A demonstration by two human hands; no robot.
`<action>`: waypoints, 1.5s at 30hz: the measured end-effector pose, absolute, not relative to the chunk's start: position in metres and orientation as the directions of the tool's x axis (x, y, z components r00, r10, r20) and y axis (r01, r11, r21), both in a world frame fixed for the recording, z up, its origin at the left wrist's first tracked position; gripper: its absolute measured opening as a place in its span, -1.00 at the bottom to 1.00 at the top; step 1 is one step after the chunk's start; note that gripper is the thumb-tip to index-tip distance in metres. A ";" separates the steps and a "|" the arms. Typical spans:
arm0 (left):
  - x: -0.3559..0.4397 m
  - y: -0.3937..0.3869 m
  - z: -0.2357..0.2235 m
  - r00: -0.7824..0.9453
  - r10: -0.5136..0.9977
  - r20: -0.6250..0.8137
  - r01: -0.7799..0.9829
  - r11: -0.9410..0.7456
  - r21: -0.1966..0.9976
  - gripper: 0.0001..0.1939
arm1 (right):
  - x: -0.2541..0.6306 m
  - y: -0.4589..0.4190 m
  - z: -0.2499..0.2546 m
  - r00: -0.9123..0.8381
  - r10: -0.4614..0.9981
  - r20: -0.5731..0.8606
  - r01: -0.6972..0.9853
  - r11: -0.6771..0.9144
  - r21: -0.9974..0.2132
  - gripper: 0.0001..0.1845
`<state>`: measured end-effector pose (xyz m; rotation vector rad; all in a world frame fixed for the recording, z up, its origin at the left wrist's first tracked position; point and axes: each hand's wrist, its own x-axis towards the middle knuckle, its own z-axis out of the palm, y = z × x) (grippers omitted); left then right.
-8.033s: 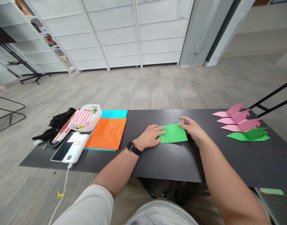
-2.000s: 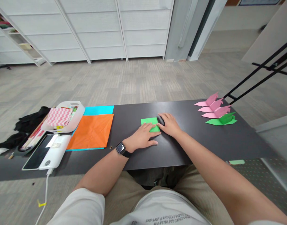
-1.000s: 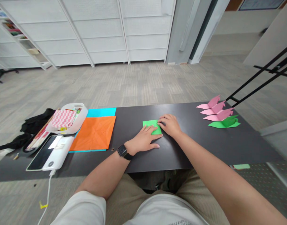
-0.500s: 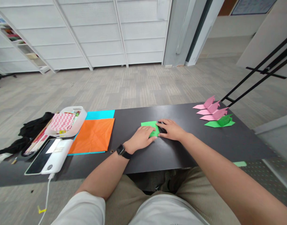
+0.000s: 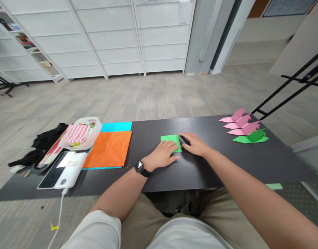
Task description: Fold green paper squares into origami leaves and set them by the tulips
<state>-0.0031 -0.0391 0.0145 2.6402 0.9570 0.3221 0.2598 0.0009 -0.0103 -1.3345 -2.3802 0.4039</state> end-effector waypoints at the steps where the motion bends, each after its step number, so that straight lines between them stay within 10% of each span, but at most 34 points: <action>1: -0.003 -0.040 0.015 0.749 0.654 0.102 0.584 -0.726 0.363 -0.54 | 0.259 0.002 -0.012 -0.454 0.870 0.194 0.755 0.490 -0.435 -0.36; 22: -0.005 -0.038 0.017 0.754 0.653 0.067 0.595 -0.723 0.351 -0.57 | 0.211 0.026 -0.022 0.068 0.967 0.247 0.957 0.007 -0.290 -0.51; 32: 0.001 -0.039 0.015 0.717 0.678 0.166 0.596 -0.718 0.360 -0.67 | 0.236 -0.003 -0.025 -0.418 0.812 0.407 0.761 0.558 -0.331 -0.71; 45: -0.035 0.013 -0.007 0.195 0.956 0.219 0.851 -0.275 0.447 -0.71 | 0.231 -0.008 -0.028 -0.436 0.789 0.433 0.760 0.580 -0.292 -0.70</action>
